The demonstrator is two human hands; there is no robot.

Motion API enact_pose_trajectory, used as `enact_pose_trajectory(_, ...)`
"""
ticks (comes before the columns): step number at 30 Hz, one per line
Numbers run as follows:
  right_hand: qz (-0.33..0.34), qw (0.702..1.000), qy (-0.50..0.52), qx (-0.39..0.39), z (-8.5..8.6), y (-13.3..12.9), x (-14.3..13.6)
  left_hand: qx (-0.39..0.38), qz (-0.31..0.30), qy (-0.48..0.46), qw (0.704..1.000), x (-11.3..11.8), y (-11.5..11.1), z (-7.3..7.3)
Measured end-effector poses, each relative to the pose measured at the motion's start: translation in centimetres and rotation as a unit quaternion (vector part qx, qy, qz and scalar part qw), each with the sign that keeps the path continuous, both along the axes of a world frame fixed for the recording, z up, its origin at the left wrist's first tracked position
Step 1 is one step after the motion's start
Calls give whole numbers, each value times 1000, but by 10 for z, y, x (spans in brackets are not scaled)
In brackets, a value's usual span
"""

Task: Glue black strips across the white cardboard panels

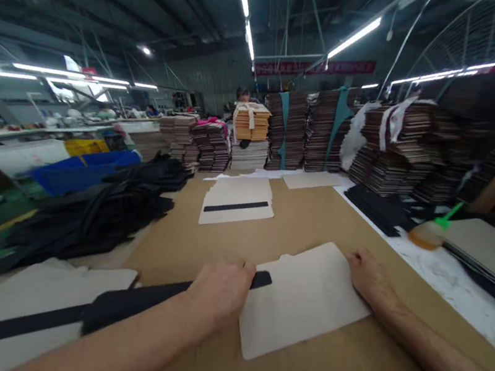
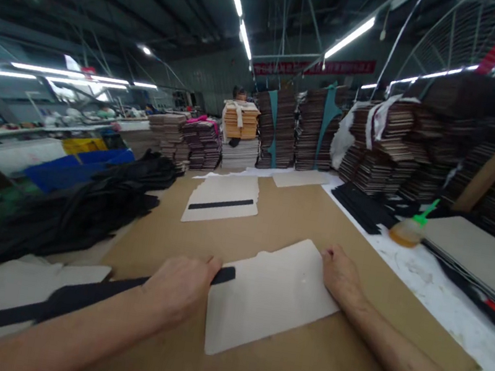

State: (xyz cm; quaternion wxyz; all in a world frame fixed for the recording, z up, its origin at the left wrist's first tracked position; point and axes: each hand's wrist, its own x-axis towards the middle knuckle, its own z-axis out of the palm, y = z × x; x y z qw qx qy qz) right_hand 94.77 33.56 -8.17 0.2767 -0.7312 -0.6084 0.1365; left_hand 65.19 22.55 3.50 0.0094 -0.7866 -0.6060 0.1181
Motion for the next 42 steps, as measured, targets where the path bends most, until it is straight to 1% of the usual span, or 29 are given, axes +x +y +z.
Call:
enact_pose_trajectory(2,11,1000,4,1,2,-27,-13,-37,12,2,999,-6,-45,0)
enact_pose_trajectory(3,15,1000,5,2,3,-41,-20,-51,21,0,998,-10,-65,-5)
enact_pose_trajectory(5,28,1000,9,11,3,-67,-34,-68,39,-12,997,-20,-98,-19)
enact_pose_trajectory(8,64,997,15,26,0,-104,-53,-80,74,-39,993,-40,-130,-43)
enact_pose_trajectory(10,86,995,7,56,-2,-125,-60,-79,106,-64,989,-53,-145,-50)
enact_pose_trajectory(11,91,992,-2,87,-2,-135,-62,-74,123,-83,986,-58,-152,-50)
enact_pose_trajectory(13,95,985,-16,142,1,-153,-63,-55,151,-149,976,-66,-164,-42)
enact_pose_trajectory(14,92,985,-10,144,4,-161,-64,-47,161,-194,966,-69,-169,-36)
enact_pose_trajectory(15,89,988,9,128,8,-170,-65,-52,167,-246,953,-70,-173,-30)
enact_pose_trajectory(16,89,991,37,97,13,-178,-68,-69,174,-304,934,-70,-175,-25)
enact_pose_trajectory(17,93,991,71,67,17,-185,-73,-95,181,-365,908,-70,-175,-21)
enact_pose_trajectory(18,103,988,106,46,22,-193,-79,-131,193,-425,875,-69,-173,-20)
enact_pose_trajectory(19,119,982,139,40,26,-200,-88,-172,207,-481,834,-68,-170,-20)
enact_pose_trajectory(21,164,967,189,48,34,-213,-107,-251,235,-573,744,-67,-161,-25)
enact_pose_trajectory(22,190,958,207,52,37,-219,-118,-280,243,-606,703,-66,-157,-28)
enact_pose_trajectory(23,218,948,223,59,39,-224,-129,-304,246,-633,669,-65,-153,-32)
enact_pose_trajectory(25,281,925,242,85,43,-233,-147,-330,242,-673,616,-63,-148,-38)
enact_pose_trajectory(27,340,902,234,123,44,-239,-162,-346,231,-701,579,-60,-146,-43)
enact_pose_trajectory(29,380,888,207,157,43,-244,-170,-356,219,-721,553,-56,-147,-47)
enact_pose_trajectory(30,389,885,193,168,42,-245,-173,-357,213,-727,547,-54,-147,-50)
enact_pose_trajectory(32,390,884,175,188,38,-247,-175,-356,209,-730,545,-50,-148,-54)
enact_pose_trajectory(36,358,893,155,226,30,-249,-172,-356,204,-731,545,-43,-148,-60)
enact_pose_trajectory(39,329,894,140,270,27,-250,-168,-345,209,-744,533,-40,-146,-61)
enact_pose_trajectory(41,304,893,152,294,28,-251,-167,-344,220,-748,524,-39,-144,-60)
enact_pose_trajectory(42,295,894,168,294,28,-252,-167,-346,227,-748,519,-39,-143,-60)
